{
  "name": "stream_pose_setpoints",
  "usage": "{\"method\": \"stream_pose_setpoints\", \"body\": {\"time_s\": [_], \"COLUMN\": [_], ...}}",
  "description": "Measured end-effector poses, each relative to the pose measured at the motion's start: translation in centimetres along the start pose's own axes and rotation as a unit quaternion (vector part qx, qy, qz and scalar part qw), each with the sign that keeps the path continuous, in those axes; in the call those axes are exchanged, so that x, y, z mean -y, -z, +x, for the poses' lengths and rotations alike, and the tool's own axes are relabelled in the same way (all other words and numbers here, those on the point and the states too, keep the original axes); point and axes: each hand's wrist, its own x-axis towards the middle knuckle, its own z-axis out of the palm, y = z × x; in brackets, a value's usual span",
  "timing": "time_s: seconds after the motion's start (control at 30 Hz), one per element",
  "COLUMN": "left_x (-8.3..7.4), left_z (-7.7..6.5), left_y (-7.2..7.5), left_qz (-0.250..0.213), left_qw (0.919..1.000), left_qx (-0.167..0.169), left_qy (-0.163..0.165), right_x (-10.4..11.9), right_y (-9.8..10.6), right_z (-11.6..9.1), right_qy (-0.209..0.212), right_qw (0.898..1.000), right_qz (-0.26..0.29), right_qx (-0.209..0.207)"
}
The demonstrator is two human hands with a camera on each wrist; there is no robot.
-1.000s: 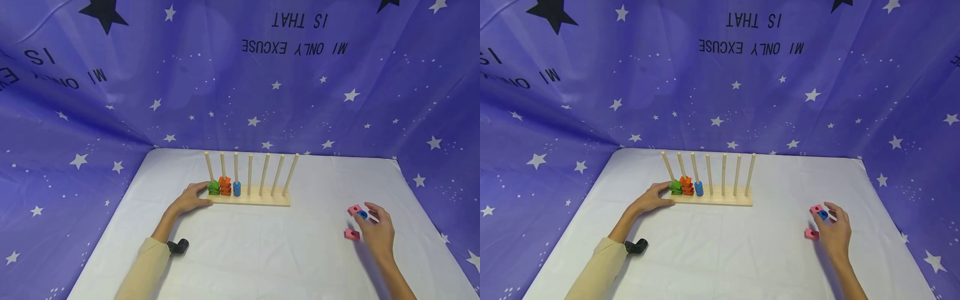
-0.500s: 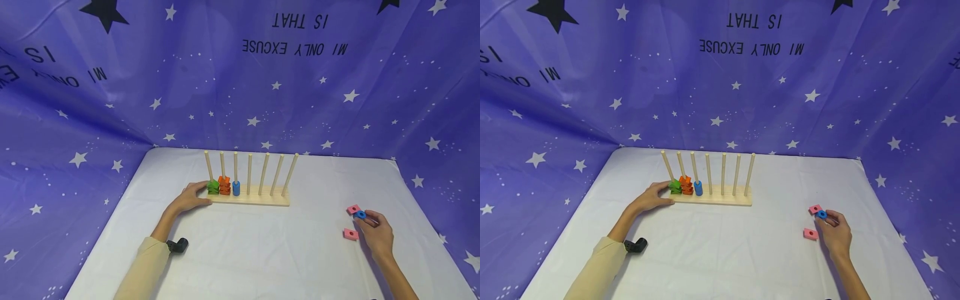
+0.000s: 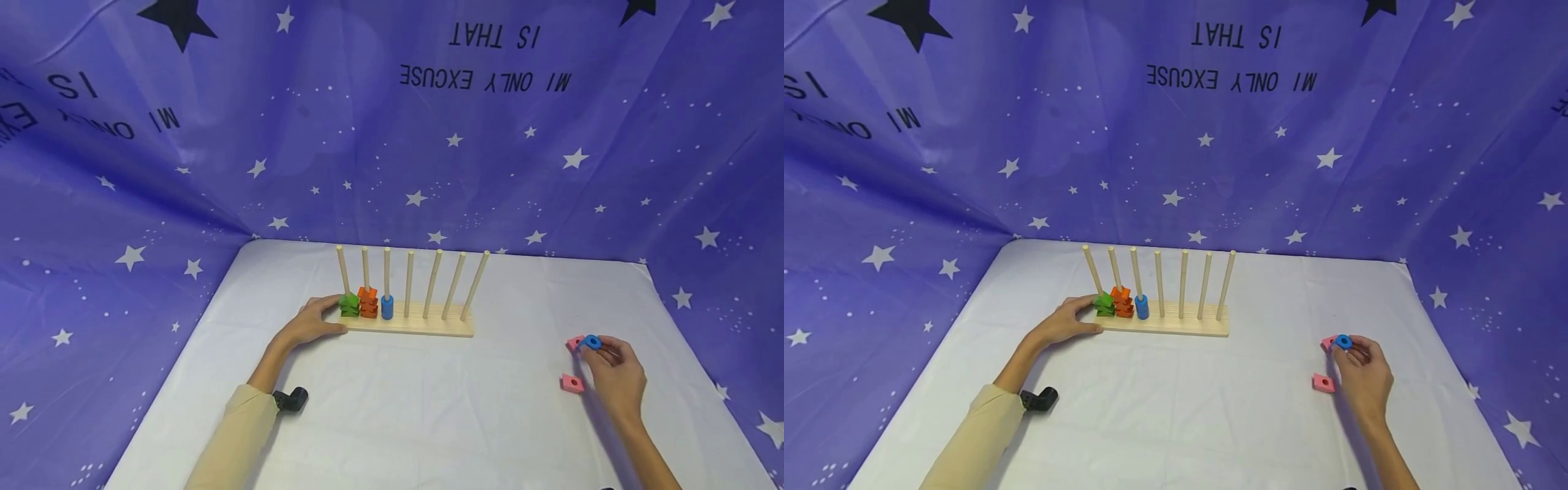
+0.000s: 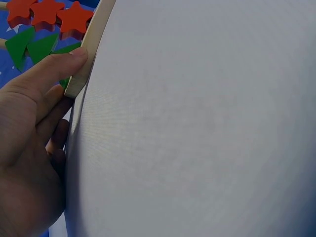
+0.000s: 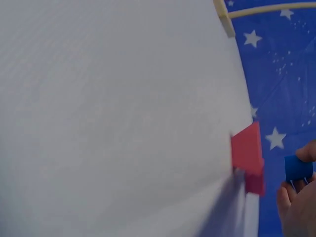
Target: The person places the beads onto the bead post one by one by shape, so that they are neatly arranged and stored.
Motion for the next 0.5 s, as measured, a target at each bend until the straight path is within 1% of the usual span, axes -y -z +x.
{"method": "stream_pose_setpoints", "body": {"time_s": [0.1, 0.23, 0.27, 0.4, 0.5], "left_x": [0.1, 0.2, 0.2, 0.3, 0.3], "left_z": [0.1, 0.1, 0.1, 0.2, 0.2], "left_y": [-0.1, -0.1, -0.1, -0.1, -0.1], "left_qz": [0.000, 0.002, 0.002, 0.005, 0.005], "left_qw": [1.0000, 1.0000, 1.0000, 1.0000, 1.0000], "left_qx": [0.000, -0.001, -0.001, -0.002, -0.002], "left_qy": [0.001, 0.001, 0.002, 0.002, 0.001], "right_x": [2.1, 5.4, 6.2, 9.5, 11.5], "right_y": [-0.5, -1.5, -1.8, -3.2, -4.4], "right_z": [-0.3, -0.9, -1.1, -1.9, -2.5], "right_qy": [0.040, 0.068, 0.078, 0.141, 0.191], "right_qw": [0.998, 0.990, 0.988, 0.975, 0.961], "right_qz": [0.058, 0.120, 0.128, 0.155, 0.168], "right_qx": [0.000, 0.034, 0.044, 0.077, 0.104]}}
